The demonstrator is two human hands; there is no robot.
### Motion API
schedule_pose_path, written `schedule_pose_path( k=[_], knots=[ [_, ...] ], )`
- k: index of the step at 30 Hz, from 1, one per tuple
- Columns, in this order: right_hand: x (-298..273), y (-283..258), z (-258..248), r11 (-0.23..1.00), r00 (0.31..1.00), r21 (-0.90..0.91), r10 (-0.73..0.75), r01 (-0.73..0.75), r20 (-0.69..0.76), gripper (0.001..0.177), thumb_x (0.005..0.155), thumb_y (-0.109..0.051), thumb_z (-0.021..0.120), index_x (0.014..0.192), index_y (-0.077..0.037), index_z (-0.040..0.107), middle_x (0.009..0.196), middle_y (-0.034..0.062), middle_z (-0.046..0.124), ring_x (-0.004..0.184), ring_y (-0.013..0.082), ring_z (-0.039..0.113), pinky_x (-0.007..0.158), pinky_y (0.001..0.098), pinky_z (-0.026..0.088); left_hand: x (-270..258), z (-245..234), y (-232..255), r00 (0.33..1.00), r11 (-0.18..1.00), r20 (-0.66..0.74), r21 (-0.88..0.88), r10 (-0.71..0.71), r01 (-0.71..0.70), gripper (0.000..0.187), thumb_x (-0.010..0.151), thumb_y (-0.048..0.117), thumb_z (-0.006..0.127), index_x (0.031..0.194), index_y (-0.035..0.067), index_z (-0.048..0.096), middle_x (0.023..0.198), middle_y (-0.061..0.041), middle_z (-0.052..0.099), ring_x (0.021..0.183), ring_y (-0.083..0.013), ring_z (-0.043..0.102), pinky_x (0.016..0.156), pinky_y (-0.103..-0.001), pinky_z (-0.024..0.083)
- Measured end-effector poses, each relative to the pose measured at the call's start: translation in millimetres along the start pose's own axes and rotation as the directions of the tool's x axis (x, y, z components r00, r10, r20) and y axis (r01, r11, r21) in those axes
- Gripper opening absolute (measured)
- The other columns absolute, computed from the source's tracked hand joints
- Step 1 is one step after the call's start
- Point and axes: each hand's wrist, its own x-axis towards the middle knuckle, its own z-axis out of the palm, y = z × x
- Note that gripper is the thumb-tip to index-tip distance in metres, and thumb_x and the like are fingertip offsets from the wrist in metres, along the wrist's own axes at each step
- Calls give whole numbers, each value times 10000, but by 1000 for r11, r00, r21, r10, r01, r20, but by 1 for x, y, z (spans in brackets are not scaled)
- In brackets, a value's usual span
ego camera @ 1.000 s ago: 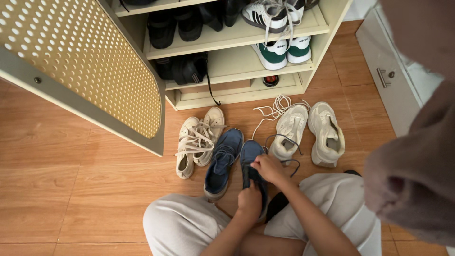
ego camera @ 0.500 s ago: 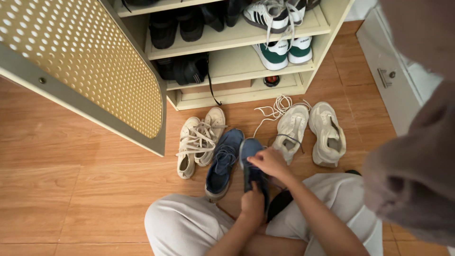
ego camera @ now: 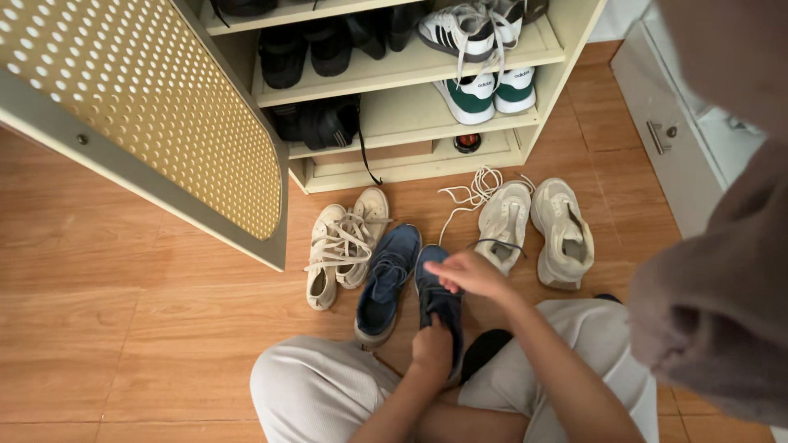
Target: The person sits on the floor in front of an open shoe cabinet and unlaces a pair of white sneakers, then a pair of blue sneakers, and finally a pair of green sneakers. After unlacing each pair, the person relaces the shoes with their original laces.
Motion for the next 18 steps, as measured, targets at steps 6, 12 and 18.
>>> schedule_pose_path(
  k=[6, 12, 18],
  knots=[
    [-50, 20, -34, 875, 990, 468, 81, -125, 112, 535, 1004, -512, 582, 955, -1, 733, 650, 32, 649, 502, 104, 503, 481, 276, 424, 0, -3, 5, 999, 999, -17, -18, -52, 52, 327, 975, 74, 566, 1267, -38, 661, 1333, -236, 640, 901, -276, 756, 724, -364, 618],
    [-96, -26, -67, 602, 999, 798, -52, 20, 15, 565, 987, -432, 564, 1160, 92, 685, 853, 81, 784, 726, 142, 685, 796, 334, 514, -5, -16, 3, 999, 999, -17, -27, -37, 37, 322, 948, 91, 581, 1234, -32, 662, 1469, -262, 521, 881, -284, 759, 729, -373, 621],
    [-144, -45, -77, 367, 915, 900, -397, 236, -78, 603, 1095, -451, 505, 1488, 7, 489, 647, -97, 610, 492, 60, 501, 886, 399, 573, 0, -23, -2, 999, 999, 8, -31, -36, 37, 396, 919, 89, 589, 1289, -47, 627, 1477, -269, 472, 919, -313, 749, 736, -383, 620]
  ],
)
